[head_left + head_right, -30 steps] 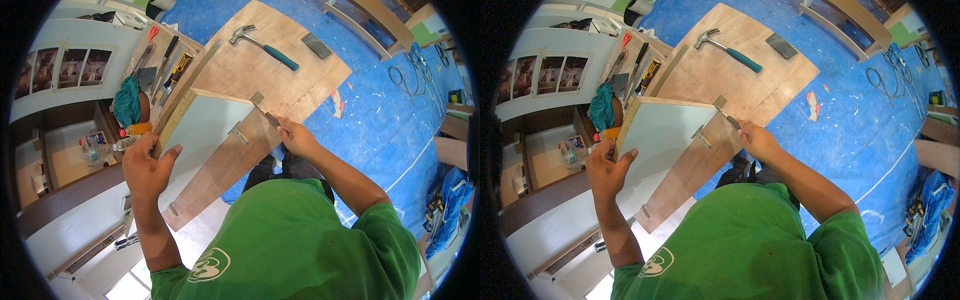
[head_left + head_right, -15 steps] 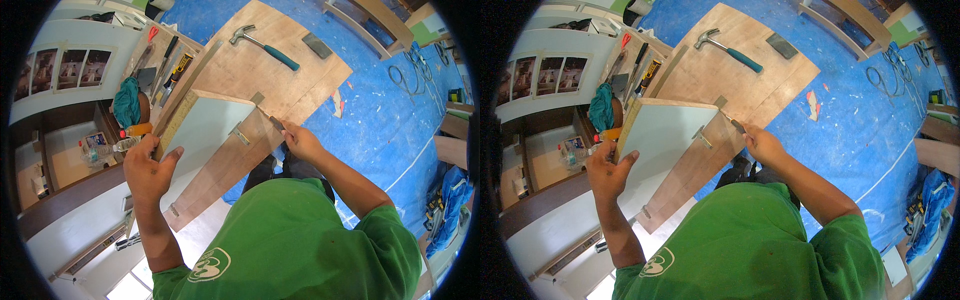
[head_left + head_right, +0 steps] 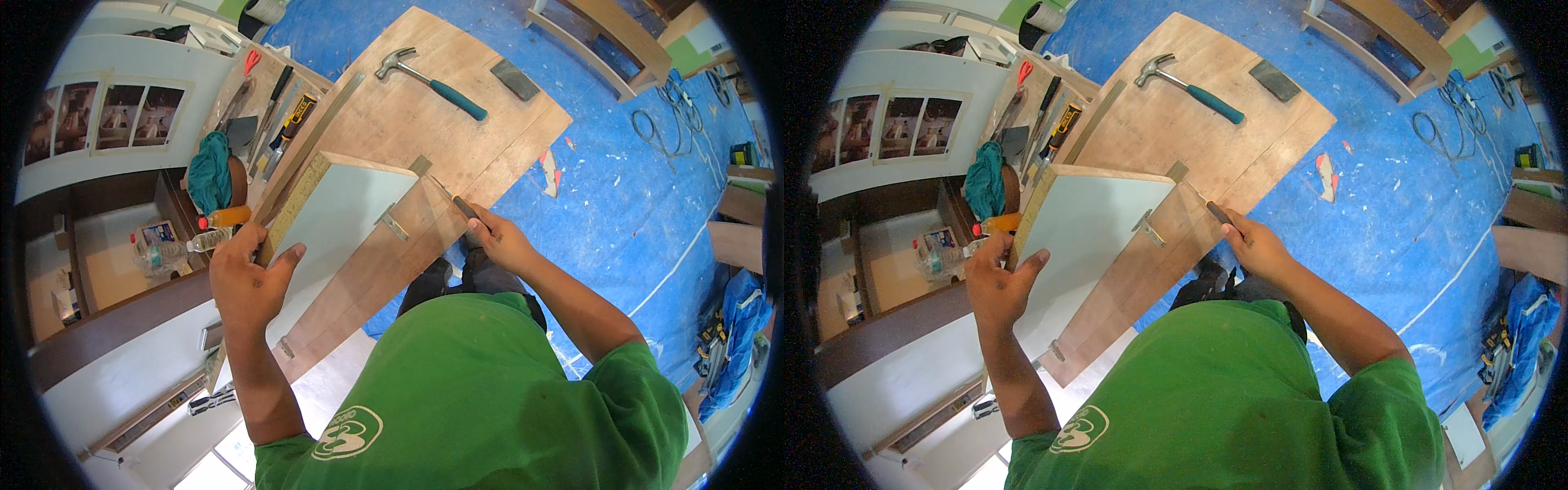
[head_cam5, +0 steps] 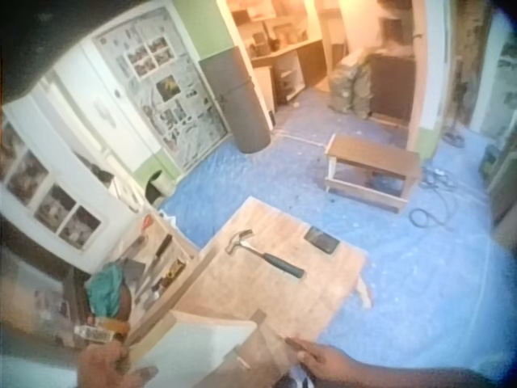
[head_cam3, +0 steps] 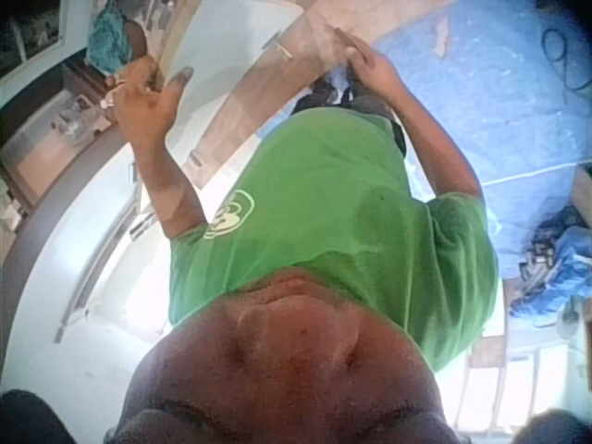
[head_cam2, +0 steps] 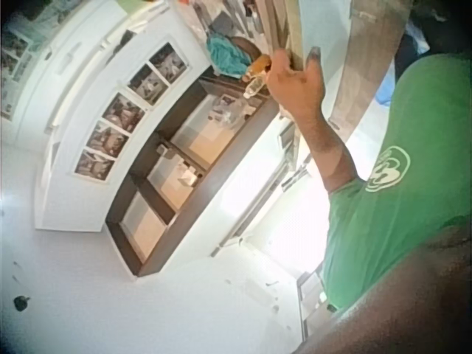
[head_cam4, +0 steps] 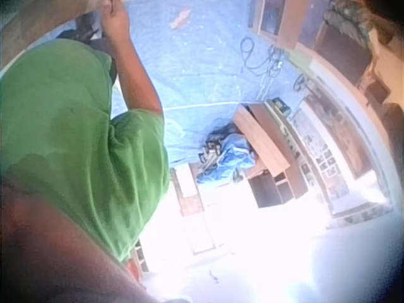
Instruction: The person aligns a wooden trim piece along the edge of a cabinet door, then uses a hammer to tap it into place. They flip the door over and continue hammering the trim along the opposite edge to secure it.
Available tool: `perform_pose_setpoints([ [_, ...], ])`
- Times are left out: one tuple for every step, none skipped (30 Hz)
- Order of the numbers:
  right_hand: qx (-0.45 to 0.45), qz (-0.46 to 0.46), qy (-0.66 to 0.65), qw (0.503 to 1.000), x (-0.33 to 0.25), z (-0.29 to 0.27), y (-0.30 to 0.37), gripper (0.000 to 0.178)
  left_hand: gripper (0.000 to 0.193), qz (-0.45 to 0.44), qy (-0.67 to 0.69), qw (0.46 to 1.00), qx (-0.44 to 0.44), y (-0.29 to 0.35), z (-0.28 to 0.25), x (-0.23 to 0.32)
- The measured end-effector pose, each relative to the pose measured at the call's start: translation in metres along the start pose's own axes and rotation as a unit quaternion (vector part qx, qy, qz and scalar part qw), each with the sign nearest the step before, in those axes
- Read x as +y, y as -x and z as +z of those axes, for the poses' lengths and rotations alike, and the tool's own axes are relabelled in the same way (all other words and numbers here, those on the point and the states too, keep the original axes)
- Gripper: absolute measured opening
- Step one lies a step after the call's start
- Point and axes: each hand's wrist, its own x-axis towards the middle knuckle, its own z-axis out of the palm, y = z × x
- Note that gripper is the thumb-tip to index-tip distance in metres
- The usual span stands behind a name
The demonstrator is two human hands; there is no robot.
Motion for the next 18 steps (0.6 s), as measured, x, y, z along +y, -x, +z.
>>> perform_pose_setpoints([
  [0.003,0.003,0.015,1.0,-0.005,-0.002,-0.001,0.048,0.038,0.004,0.002,1.0,0.001,0.0,0.001,-0.001],
  [0.005,0.007,0.03,1.0,-0.009,-0.003,-0.004,0.049,0.038,0.007,0.005,1.0,0.002,0.0,0.001,-0.002],
  [-0.003,0.008,0.025,1.0,-0.011,-0.002,-0.01,0.048,0.038,0.005,0.006,1.0,-0.001,0.0,0.001,-0.001],
  [-0.011,0.009,0.019,1.0,-0.015,-0.001,-0.017,0.048,0.039,0.002,0.008,1.0,-0.003,-0.001,0.0,0.0],
  [-0.02,0.009,0.014,1.0,-0.018,-0.001,-0.023,0.048,0.039,0.0,0.01,1.0,-0.006,-0.001,0.0,0.001],
  [-0.012,-0.013,0.03,0.999,-0.016,0.002,-0.029,0.048,0.039,0.0,0.01,1.0,-0.003,-0.001,0.0,0.001],
  [-0.004,-0.034,0.046,0.998,-0.013,0.007,-0.036,0.047,0.039,0.0,0.011,1.0,0.001,0.0,0.001,0.0],
  [0.004,-0.056,0.062,0.997,-0.011,0.01,-0.04,0.047,0.039,0.0,0.012,1.0,0.005,0.0,0.002,0.0],
  [0.002,-0.053,0.062,0.997,-0.012,0.011,-0.043,0.047,0.039,0.001,0.006,1.0,0.005,0.0,0.002,-0.001],
  [0.001,-0.05,0.063,0.997,-0.014,0.012,-0.044,0.048,0.039,0.003,0.001,1.0,0.005,0.001,0.001,0.0],
  [-0.001,-0.047,0.063,0.997,-0.015,0.013,-0.046,0.049,0.039,0.004,-0.005,1.0,0.004,0.001,0.001,0.0],
  [0.001,-0.045,0.06,0.997,-0.015,0.014,-0.047,0.048,0.038,-0.004,-0.003,1.0,0.001,0.002,0.001,0.002],
  [0.003,-0.044,0.057,0.997,-0.014,0.015,-0.048,0.048,0.038,-0.012,-0.002,1.0,-0.003,0.002,0.001,0.005],
  [0.005,-0.042,0.054,0.998,-0.013,0.015,-0.049,0.047,0.038,-0.02,0.0,1.0,-0.007,0.002,0.001,0.006],
  [0.005,-0.043,0.059,0.997,-0.015,0.015,-0.049,0.047,0.037,-0.016,0.002,1.0,-0.005,0.002,0.001,0.005],
  [0.004,-0.044,0.064,0.997,-0.017,0.014,-0.048,0.047,0.037,-0.012,0.005,1.0,-0.003,0.003,0.001,0.003],
  [0.004,-0.044,0.068,0.997,-0.019,0.013,-0.048,0.047,0.037,-0.008,0.007,1.0,-0.002,0.003,0.001,0.002],
  [0.008,-0.047,0.064,0.997,-0.018,0.014,-0.049,0.047,0.037,-0.007,0.012,1.0,0.0,0.003,0.002,0.002],
])
